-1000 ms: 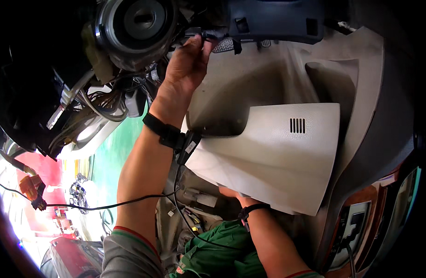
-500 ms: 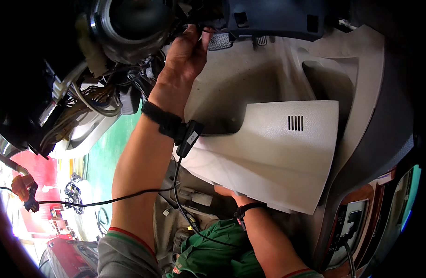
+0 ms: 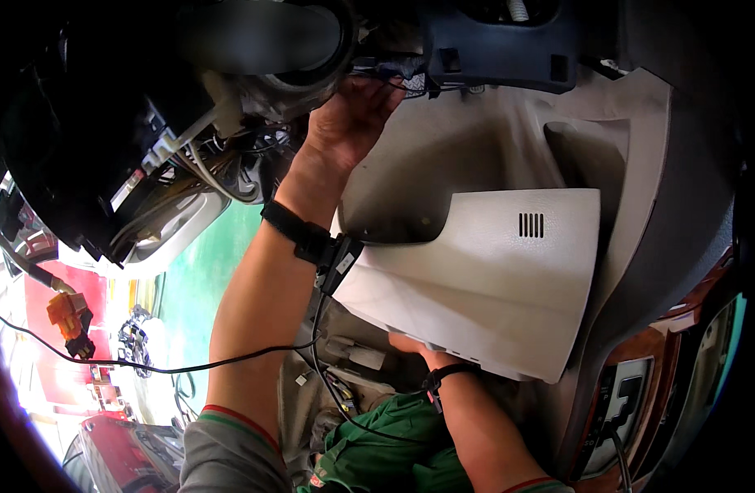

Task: The person reaches behind the dashboard area of a car, handles wiring connectors, and uses a screwdriver to work on components under the steering column.

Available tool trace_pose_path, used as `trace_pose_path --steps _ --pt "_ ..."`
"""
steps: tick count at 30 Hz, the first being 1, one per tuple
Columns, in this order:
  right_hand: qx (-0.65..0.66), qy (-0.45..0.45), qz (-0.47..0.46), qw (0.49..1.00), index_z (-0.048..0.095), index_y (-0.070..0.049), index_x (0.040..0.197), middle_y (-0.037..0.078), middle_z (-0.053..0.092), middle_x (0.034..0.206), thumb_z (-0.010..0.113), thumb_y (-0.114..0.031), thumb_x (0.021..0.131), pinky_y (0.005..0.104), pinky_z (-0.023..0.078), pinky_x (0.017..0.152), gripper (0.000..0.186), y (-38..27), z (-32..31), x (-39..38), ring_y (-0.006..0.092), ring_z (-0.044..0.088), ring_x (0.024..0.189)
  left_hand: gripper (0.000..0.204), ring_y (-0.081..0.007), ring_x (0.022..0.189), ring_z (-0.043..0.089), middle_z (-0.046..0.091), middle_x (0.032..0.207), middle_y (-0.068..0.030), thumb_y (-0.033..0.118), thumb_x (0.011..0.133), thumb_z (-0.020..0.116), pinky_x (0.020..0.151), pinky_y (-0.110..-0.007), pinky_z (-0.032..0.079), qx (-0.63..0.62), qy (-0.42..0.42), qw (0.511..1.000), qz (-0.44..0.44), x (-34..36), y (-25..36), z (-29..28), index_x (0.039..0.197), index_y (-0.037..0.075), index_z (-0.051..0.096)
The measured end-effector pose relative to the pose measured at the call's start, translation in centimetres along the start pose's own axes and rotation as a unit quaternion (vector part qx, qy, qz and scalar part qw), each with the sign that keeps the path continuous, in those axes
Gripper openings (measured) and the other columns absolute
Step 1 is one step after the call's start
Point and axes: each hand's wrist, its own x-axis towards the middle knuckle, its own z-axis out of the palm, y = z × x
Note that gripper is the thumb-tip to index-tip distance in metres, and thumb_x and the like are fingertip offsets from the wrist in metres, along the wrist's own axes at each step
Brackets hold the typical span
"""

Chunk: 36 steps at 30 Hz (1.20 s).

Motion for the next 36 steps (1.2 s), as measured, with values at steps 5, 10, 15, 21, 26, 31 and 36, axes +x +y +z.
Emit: trace_pose_path --steps 5,10,15,21,26,31,36 --pt "0.002 -0.001 0.006 1.000 0.061 -0.004 0.101 0.019 0.063 0.104 0.045 -0.014 0.088 0.0420 0.046 0.082 0.023 0.2 0.0 0.1 0.0334 0.059 0.095 0.029 -0.0266 0.113 0.054 0.060 0.115 -0.0112 -0.002 0.079 0.058 0.102 -0.041 0.040 0.162 0.001 0.984 -0.069 -1.0 -2.2 0.7 0.108 0.000 0.059" --pt "0.003 -0.003 -0.001 1.000 0.061 -0.004 0.102 0.019 0.063 0.105 0.045 -0.014 0.088 0.0419 0.045 0.082 0.023 -0.2 0.0 0.2 0.0333 0.058 0.095 0.051 -0.0271 0.117 0.053 0.058 0.122 -0.0123 0.005 0.084 0.061 0.101 -0.039 0.041 0.217 0.015 0.972 -0.093 -2.7 -3.0 0.2 0.132 -0.001 0.047" --pt "0.005 -0.001 0.006 1.000 0.061 -0.004 0.102 0.019 0.063 0.105 0.045 -0.015 0.089 0.0418 0.045 0.083 0.023 0.3 0.0 0.2 0.0332 0.058 0.095 0.043 -0.0229 0.115 0.056 0.058 0.126 -0.0123 0.011 0.091 0.054 0.098 -0.035 0.042 0.293 -0.010 0.953 -0.079 -5.5 -1.2 -1.4 0.132 -0.002 0.048" --pt "0.002 -0.011 -0.006 1.000 0.060 -0.005 0.102 0.019 0.063 0.105 0.045 -0.015 0.089 0.0418 0.045 0.083 0.023 -0.7 0.6 0.9 0.0331 0.058 0.095 0.044 -0.0206 0.115 0.057 0.061 0.123 -0.0108 0.011 0.092 0.050 0.096 -0.033 0.042 0.392 0.044 0.919 -0.022 -13.8 2.2 -7.2 0.134 -0.002 0.047" --pt "0.004 -0.016 -0.001 1.000 0.060 -0.005 0.103 0.019 0.062 0.106 0.045 -0.015 0.089 0.0417 0.045 0.083 0.023 -0.6 0.9 1.2 0.0330 0.058 0.095 0.042 -0.0188 0.113 0.055 0.060 0.122 -0.0097 0.013 0.089 0.051 0.093 -0.032 0.042 0.393 0.161 0.905 -0.021 -20.2 3.5 -10.8 0.128 -0.001 0.052" --pt "0.001 -0.017 0.007 1.000 0.060 -0.005 0.103 0.019 0.062 0.106 0.044 -0.016 0.089 0.0416 0.045 0.083 0.023 -0.4 1.1 1.2 0.0329 0.058 0.096 0.040 -0.0164 0.103 0.056 0.062 0.114 -0.0070 0.014 0.087 0.052 0.087 -0.029 0.043 0.394 0.248 0.883 -0.060 -26.7 2.8 -15.6 0.124 -0.001 0.056" --pt "0.002 -0.014 0.003 1.000 0.060 -0.005 0.103 0.019 0.062 0.106 0.044 -0.016 0.090 0.0415 0.044 0.083 0.024 -0.9 1.1 1.2 0.0328 0.058 0.096 0.041 -0.0200 0.107 0.057 0.060 0.118 -0.0092 0.018 0.090 0.051 0.087 -0.034 0.045 0.378 0.325 0.858 -0.124 -34.0 3.5 -20.9 0.126 -0.001 0.055"
